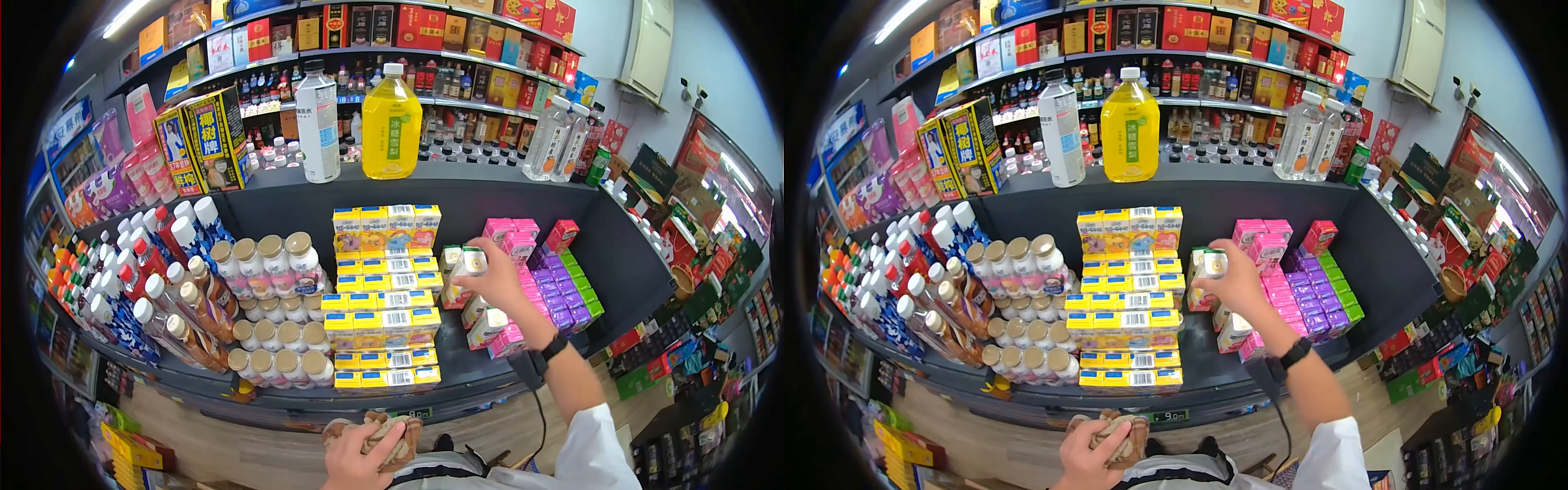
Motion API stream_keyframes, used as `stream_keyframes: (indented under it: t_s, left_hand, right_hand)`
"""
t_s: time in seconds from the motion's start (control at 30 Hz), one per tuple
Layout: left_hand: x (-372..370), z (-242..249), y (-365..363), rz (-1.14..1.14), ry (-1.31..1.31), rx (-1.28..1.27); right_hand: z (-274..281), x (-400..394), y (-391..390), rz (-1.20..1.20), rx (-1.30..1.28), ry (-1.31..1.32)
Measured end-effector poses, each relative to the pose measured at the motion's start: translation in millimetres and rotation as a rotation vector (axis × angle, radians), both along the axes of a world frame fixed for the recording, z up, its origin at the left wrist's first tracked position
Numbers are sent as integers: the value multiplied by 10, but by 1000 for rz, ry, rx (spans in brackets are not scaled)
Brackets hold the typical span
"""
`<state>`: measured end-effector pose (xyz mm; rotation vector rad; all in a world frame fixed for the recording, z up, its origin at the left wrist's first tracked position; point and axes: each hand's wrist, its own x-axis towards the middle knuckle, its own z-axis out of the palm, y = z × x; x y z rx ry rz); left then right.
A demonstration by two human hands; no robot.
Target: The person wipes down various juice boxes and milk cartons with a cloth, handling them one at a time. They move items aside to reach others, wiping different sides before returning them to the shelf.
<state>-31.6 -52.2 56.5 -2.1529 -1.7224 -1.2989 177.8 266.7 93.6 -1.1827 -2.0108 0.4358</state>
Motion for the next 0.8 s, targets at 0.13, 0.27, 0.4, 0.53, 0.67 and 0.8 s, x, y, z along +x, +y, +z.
stream_keyframes:
  t_s: [0.13,0.27,0.4,0.53,0.67,0.8]
  left_hand:
    - [-36,-18,-3,11,20,-15]
    - [-34,-14,16,14,-7,-34]
    - [-55,-18,31,4,-10,-53]
    - [-42,-48,43,16,-25,-64]
    - [-25,-46,79,15,-33,-60]
    - [-22,-38,105,-3,-41,-57]
  right_hand:
    - [-86,22,335,109,89,-290]
    - [-176,-35,475,123,62,-419]
    - [-322,-40,576,152,205,-652]
    - [-412,-28,544,144,302,-711]
    - [-481,-6,593,154,291,-741]
    - [-382,-40,535,196,331,-836]
